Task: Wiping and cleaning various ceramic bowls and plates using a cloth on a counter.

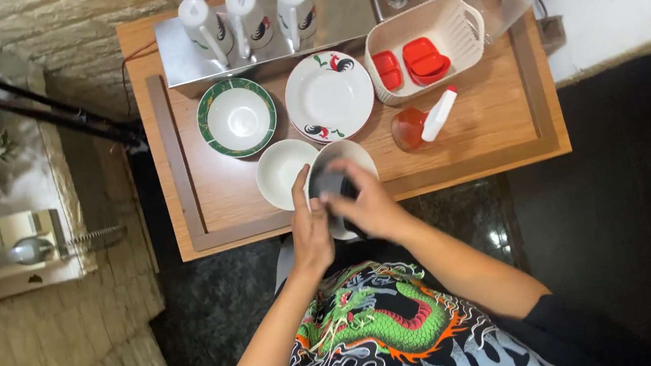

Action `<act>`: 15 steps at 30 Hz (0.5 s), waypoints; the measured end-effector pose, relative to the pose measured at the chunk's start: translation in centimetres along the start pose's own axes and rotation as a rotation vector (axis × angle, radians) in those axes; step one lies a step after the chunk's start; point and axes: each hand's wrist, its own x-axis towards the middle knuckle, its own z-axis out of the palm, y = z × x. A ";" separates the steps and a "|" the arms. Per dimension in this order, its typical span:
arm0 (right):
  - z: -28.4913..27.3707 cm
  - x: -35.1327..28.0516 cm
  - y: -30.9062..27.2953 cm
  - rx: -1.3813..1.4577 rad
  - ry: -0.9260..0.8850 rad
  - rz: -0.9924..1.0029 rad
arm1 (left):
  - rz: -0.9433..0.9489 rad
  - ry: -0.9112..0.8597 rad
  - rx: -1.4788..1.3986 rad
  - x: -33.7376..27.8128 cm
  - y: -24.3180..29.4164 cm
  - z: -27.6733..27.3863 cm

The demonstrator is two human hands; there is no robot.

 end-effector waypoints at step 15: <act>3.0 2.5 4.0 0.147 -0.295 -0.194 | 0.040 0.155 0.004 -1.7 -2.1 -2.5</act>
